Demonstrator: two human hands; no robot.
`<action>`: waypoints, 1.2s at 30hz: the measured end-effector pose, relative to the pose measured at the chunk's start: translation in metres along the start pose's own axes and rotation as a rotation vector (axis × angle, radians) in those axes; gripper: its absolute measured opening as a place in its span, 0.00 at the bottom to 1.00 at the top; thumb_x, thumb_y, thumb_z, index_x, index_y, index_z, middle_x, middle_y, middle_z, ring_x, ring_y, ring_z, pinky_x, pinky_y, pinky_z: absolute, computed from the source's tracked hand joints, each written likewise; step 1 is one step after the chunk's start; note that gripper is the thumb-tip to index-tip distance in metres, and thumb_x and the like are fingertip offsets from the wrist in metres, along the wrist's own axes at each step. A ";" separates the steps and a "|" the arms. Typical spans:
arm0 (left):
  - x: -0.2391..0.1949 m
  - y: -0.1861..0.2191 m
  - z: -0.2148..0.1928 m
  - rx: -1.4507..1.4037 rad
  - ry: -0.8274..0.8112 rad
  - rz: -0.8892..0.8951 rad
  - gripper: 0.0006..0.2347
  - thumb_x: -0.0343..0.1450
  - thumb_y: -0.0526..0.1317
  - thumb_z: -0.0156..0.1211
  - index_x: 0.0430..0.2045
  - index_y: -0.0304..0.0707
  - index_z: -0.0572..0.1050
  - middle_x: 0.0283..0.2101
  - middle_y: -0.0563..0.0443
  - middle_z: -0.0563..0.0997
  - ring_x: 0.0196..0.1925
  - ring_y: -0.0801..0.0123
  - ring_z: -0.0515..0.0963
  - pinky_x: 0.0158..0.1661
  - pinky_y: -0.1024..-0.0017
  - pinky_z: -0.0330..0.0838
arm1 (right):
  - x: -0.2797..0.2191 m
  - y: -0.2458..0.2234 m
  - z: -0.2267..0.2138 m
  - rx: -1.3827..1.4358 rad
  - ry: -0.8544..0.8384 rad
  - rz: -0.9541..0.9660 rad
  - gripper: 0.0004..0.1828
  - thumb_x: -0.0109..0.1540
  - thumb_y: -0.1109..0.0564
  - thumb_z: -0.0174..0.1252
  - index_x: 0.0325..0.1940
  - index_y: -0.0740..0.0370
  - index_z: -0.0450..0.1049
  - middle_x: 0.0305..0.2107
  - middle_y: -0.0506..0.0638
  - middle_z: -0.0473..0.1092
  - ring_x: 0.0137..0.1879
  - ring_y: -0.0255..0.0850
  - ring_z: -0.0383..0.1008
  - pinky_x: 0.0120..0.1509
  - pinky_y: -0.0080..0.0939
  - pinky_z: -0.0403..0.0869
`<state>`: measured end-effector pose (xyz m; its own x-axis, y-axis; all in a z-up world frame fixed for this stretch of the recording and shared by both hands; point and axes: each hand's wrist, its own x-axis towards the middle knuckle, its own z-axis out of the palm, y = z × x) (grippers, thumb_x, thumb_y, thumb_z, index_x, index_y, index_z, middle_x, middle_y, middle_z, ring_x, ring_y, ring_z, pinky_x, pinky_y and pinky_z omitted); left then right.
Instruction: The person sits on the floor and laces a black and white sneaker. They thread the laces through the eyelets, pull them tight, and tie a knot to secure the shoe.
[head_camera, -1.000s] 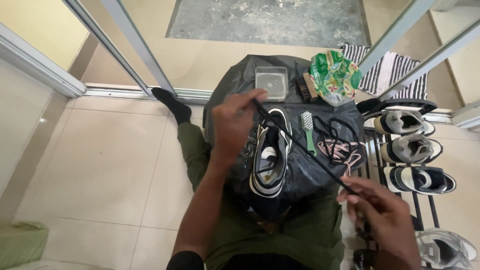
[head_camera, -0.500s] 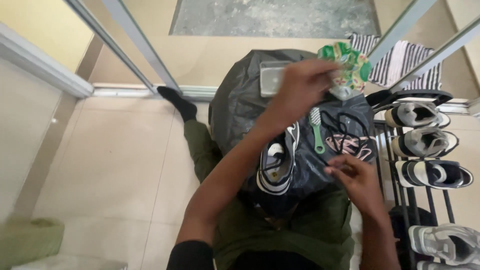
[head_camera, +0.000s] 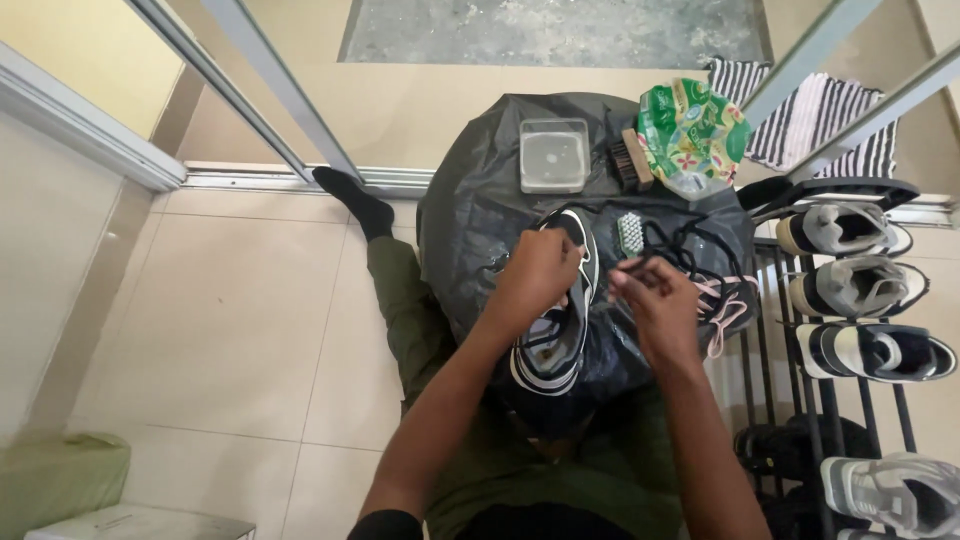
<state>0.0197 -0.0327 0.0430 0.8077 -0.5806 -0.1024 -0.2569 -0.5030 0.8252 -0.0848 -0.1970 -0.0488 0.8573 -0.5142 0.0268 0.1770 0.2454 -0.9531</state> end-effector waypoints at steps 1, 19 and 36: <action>-0.001 0.000 0.001 -0.001 0.000 -0.001 0.11 0.72 0.38 0.52 0.28 0.26 0.80 0.12 0.43 0.79 0.12 0.59 0.80 0.17 0.68 0.76 | 0.006 0.006 0.003 0.000 -0.001 0.001 0.10 0.59 0.69 0.68 0.41 0.70 0.74 0.36 0.59 0.75 0.39 0.42 0.79 0.44 0.39 0.78; 0.012 -0.060 0.026 -0.647 -0.107 -0.244 0.14 0.69 0.31 0.56 0.46 0.16 0.77 0.21 0.32 0.82 0.18 0.69 0.83 0.23 0.83 0.74 | 0.025 -0.005 0.037 -0.682 -0.101 -0.449 0.12 0.57 0.72 0.69 0.25 0.65 0.75 0.26 0.54 0.76 0.34 0.52 0.78 0.41 0.44 0.74; 0.014 -0.082 0.045 -0.771 -0.006 -0.172 0.15 0.67 0.31 0.61 0.46 0.17 0.77 0.23 0.33 0.83 0.21 0.64 0.85 0.30 0.75 0.81 | 0.035 0.027 0.015 -0.336 -0.091 -0.015 0.06 0.60 0.65 0.70 0.39 0.68 0.80 0.30 0.54 0.77 0.32 0.34 0.76 0.35 0.33 0.79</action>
<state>0.0282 -0.0287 -0.0510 0.7992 -0.5397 -0.2648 0.3136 -0.0015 0.9496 -0.0428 -0.1956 -0.0690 0.8979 -0.4369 0.0538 0.0336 -0.0538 -0.9980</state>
